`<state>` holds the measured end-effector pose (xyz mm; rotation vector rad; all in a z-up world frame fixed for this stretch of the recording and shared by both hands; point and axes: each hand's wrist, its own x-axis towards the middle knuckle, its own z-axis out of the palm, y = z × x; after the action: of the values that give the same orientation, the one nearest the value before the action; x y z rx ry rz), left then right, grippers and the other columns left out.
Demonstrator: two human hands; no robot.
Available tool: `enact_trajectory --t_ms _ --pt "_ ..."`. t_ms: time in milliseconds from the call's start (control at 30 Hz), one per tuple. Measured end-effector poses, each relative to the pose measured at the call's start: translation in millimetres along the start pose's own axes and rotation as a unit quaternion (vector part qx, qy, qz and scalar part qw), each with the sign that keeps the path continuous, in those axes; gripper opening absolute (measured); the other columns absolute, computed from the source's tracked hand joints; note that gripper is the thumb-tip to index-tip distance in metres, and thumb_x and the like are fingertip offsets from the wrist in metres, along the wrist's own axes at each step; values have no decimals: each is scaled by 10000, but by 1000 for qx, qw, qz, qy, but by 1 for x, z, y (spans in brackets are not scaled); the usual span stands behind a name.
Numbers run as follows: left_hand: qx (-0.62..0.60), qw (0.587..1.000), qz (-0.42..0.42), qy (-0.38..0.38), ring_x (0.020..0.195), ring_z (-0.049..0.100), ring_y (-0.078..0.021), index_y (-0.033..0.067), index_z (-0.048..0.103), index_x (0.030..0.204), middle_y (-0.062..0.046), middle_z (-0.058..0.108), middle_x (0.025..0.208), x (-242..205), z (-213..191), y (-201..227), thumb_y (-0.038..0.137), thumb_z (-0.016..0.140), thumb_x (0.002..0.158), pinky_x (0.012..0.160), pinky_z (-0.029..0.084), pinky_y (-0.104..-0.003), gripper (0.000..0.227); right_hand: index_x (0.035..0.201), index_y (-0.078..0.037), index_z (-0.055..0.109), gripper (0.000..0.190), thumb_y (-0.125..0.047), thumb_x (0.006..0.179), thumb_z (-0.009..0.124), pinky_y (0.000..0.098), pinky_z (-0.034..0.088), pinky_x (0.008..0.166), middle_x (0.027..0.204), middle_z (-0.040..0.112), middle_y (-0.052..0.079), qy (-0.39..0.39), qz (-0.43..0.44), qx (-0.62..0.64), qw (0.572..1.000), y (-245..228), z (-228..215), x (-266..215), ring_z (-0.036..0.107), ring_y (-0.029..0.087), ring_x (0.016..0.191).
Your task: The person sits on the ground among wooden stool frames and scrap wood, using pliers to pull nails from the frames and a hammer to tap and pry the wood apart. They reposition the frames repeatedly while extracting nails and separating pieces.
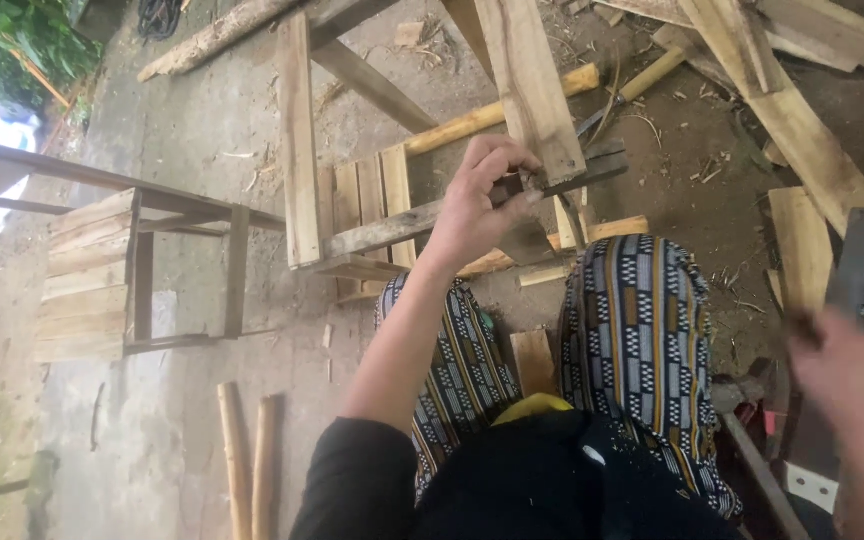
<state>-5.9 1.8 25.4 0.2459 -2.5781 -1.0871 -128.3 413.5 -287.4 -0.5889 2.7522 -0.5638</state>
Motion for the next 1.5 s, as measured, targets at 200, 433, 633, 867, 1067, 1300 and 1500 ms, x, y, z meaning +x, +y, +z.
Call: enact_trajectory --t_ms 200,433,633,867,1067,1300,1500 --pt "56 995 11 76 1066 602 -207 117 626 1143 -55 499 1187 -5 20 -15 45 838 766 998 593 -343 439 1155 77 723 239 -51 961 779 441 499 1047 1164 727 218 194 -425 188 864 -224 -177 55 638 328 1125" --pt "61 991 57 105 1035 645 -209 101 675 1163 -60 545 1181 -10 21 -23 -13 820 773 971 643 -314 432 1248 -212 716 381 -158 879 795 377 436 935 981 682 2 145 -475 110 861 -306 -160 98 573 202 913" --pt "50 989 74 117 1035 644 -189 118 707 1212 -57 565 1203 -12 26 -31 -22 840 763 885 637 -259 488 1244 -131 771 452 -69 801 832 382 510 874 1090 740 64 198 -486 144 839 -316 -143 91 659 259 973" --pt "61 981 109 148 937 661 -163 78 719 1177 -39 619 1154 -13 25 -25 -38 796 780 774 598 -250 421 1206 -138 788 411 -101 805 873 371 493 1006 1149 731 37 223 -464 134 847 -312 -129 95 633 203 1093" --pt "90 981 111 135 892 677 -162 70 658 1239 -60 606 1167 -12 27 -31 -46 768 796 736 640 -231 471 1231 -171 774 334 -204 911 865 404 394 1086 1148 744 28 250 -465 101 843 -313 -120 96 621 206 1153" --pt "-7 981 126 149 956 717 -299 130 682 1240 -66 583 1120 -11 34 -55 -8 765 818 813 634 -415 451 1363 -197 679 641 -112 766 897 580 330 1021 1092 526 35 183 -357 275 874 -329 -102 92 479 360 1209" --pt "19 977 130 166 977 714 -285 203 696 1189 -10 608 1110 -9 36 -54 59 756 793 816 617 -403 425 1292 -168 729 613 16 717 834 514 409 1029 1027 561 66 165 -321 333 871 -335 -116 78 534 352 1131"
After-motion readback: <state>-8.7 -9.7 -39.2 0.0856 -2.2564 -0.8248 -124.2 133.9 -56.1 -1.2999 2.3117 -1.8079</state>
